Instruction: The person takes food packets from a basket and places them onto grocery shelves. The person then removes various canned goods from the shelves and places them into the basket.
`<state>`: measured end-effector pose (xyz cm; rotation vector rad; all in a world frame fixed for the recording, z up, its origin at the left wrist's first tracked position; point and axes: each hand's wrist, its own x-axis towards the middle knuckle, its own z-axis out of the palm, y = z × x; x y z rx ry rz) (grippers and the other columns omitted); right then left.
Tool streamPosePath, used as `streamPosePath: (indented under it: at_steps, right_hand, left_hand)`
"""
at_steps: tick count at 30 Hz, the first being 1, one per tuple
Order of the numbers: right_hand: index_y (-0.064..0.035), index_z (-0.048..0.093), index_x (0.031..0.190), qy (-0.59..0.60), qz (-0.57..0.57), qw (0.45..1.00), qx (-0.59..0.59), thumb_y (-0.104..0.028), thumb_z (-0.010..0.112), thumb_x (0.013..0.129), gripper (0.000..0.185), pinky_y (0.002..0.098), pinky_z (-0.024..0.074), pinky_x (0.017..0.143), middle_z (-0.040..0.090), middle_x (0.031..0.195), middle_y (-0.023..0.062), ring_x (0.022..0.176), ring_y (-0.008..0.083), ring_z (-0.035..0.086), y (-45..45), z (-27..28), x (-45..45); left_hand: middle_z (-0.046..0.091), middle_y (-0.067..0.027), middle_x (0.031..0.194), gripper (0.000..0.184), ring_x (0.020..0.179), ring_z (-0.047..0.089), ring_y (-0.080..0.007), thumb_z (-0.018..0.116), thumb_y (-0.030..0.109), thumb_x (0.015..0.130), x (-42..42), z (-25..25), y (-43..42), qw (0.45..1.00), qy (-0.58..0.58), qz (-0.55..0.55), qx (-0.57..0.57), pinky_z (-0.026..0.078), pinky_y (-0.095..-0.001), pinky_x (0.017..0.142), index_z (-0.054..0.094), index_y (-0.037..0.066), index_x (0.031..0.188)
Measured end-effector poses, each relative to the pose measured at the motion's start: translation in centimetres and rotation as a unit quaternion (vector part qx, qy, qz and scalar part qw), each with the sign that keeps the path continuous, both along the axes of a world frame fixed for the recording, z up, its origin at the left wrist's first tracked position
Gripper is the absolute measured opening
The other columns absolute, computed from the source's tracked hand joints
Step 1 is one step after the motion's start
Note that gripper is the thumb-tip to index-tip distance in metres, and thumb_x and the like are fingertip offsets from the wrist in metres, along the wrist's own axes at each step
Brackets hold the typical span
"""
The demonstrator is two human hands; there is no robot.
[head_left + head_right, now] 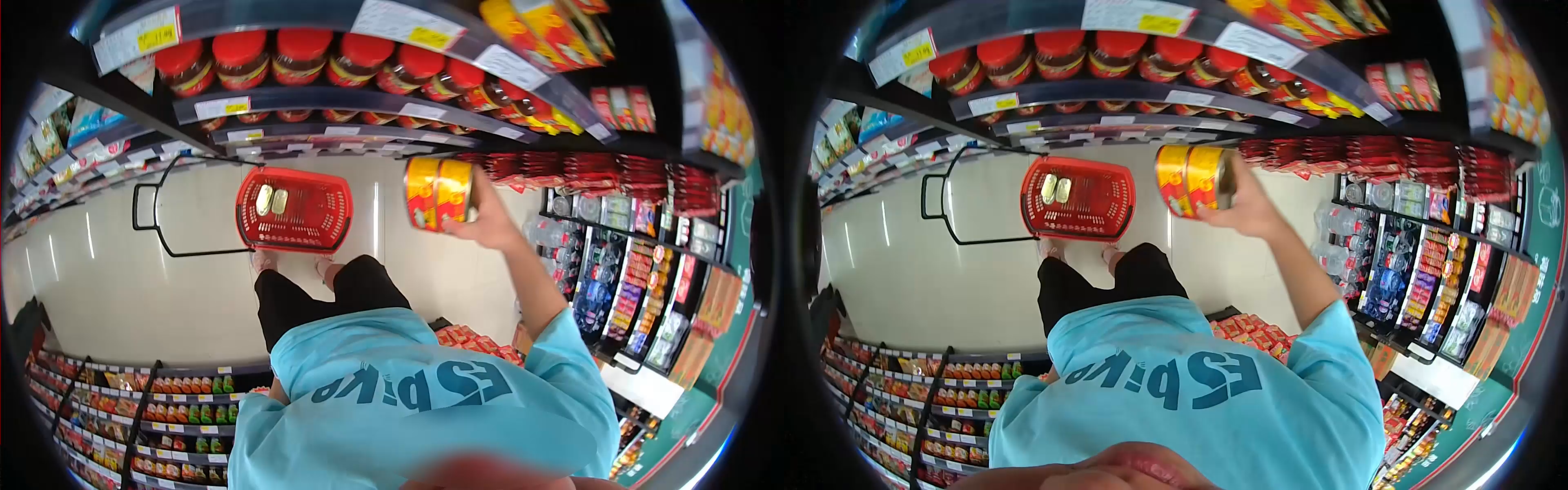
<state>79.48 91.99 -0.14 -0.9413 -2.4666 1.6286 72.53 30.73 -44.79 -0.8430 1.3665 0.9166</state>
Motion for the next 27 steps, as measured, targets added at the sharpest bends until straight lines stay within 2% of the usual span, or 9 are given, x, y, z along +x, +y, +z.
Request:
streamPosePath:
  at_steps: [4,5,8,9,11,14,17,23,27]
  right_hand:
    - [0.0016,0.034,0.148,0.065,0.024,0.988,0.139,-0.009,0.085,0.071,0.093,0.0371,0.0397,0.111,0.053,0.136,0.0133,0.130,0.0220,0.050,4.4,11.8,0.3]
    - [0.0024,0.032,0.148,0.090,-0.007,0.989,0.119,-0.009,0.084,0.072,0.093,0.0371,0.0393,0.112,0.053,0.137,0.0131,0.130,0.0220,0.051,5.2,14.3,0.5]
    - [0.0058,0.031,0.147,0.060,-0.020,0.981,0.186,-0.010,0.083,0.071,0.093,0.0361,0.0398,0.112,0.052,0.139,0.0145,0.130,0.0213,0.051,9.5,20.0,1.4]
    - [0.0060,0.035,0.145,0.033,0.002,0.953,0.301,-0.011,0.083,0.071,0.091,0.0365,0.0408,0.111,0.053,0.138,0.0156,0.129,0.0226,0.052,12.1,21.0,2.3]
    - [0.0034,0.040,0.142,-0.014,0.017,0.909,0.416,-0.014,0.083,0.070,0.086,0.0364,0.0431,0.108,0.058,0.132,0.0171,0.123,0.0249,0.057,14.5,23.1,1.5]
    - [-0.0003,0.046,0.138,-0.074,0.048,0.879,0.469,-0.019,0.081,0.069,0.080,0.0360,0.0470,0.101,0.064,0.120,0.0193,0.112,0.0294,0.063,17.0,24.8,0.1]
    - [0.0005,0.047,0.136,-0.124,0.091,0.861,0.484,-0.018,0.081,0.069,0.078,0.0358,0.0475,0.100,0.063,0.121,0.0197,0.112,0.0296,0.063,18.8,25.2,-1.3]
    - [0.0000,0.043,0.143,-0.111,0.152,0.875,0.446,-0.017,0.082,0.070,0.085,0.0340,0.0437,0.105,0.061,0.128,0.0188,0.116,0.0256,0.059,22.1,25.1,-3.4]
    - [0.0007,0.041,0.145,-0.139,0.165,0.861,0.461,-0.011,0.076,0.069,0.084,0.0296,0.0394,0.107,0.058,0.128,0.0137,0.118,0.0179,0.052,22.3,24.6,-4.5]
  left_hand:
    - [0.070,-0.0066,0.106,0.047,0.097,0.066,-0.0209,0.047,0.049,0.096,-2.8,1.2,5.9,0.998,0.037,-0.011,0.041,0.053,-0.0366,0.083,0.066,0.010,0.116]
    - [0.070,-0.0067,0.106,0.047,0.097,0.066,-0.0209,0.047,0.049,0.096,-3.0,2.0,6.6,0.998,0.039,-0.012,0.044,0.053,-0.0366,0.083,0.066,0.010,0.116]
    - [0.070,-0.0068,0.107,0.047,0.098,0.065,-0.0211,0.047,0.049,0.096,-3.2,2.5,7.8,0.998,0.042,-0.017,0.048,0.053,-0.0368,0.083,0.066,0.010,0.116]
    - [0.070,-0.0068,0.107,0.047,0.098,0.065,-0.0211,0.047,0.049,0.096,-3.1,2.5,7.9,0.998,0.042,-0.017,0.047,0.053,-0.0369,0.084,0.066,0.010,0.116]
    - [0.070,-0.0069,0.107,0.047,0.098,0.065,-0.0213,0.047,0.049,0.096,-3.0,2.3,7.9,0.998,0.040,-0.012,0.043,0.053,-0.0371,0.084,0.066,0.010,0.116]
    - [0.070,-0.0071,0.108,0.047,0.098,0.065,-0.0214,0.047,0.049,0.096,-2.4,2.1,7.6,0.999,0.034,-0.010,0.035,0.053,-0.0373,0.084,0.066,0.010,0.116]
    - [0.070,-0.0072,0.108,0.047,0.099,0.065,-0.0216,0.047,0.049,0.096,-1.9,1.9,7.4,0.999,0.030,-0.007,0.028,0.053,-0.0375,0.085,0.066,0.010,0.117]
    - [0.069,-0.0075,0.109,0.047,0.100,0.065,-0.0220,0.047,0.049,0.097,-1.2,2.2,6.9,0.999,0.028,-0.001,0.020,0.052,-0.0379,0.085,0.066,0.010,0.117]
    - [0.069,-0.0077,0.110,0.047,0.100,0.065,-0.0222,0.047,0.049,0.097,-0.8,2.2,6.6,0.999,0.026,0.006,0.018,0.052,-0.0382,0.086,0.065,0.010,0.117]
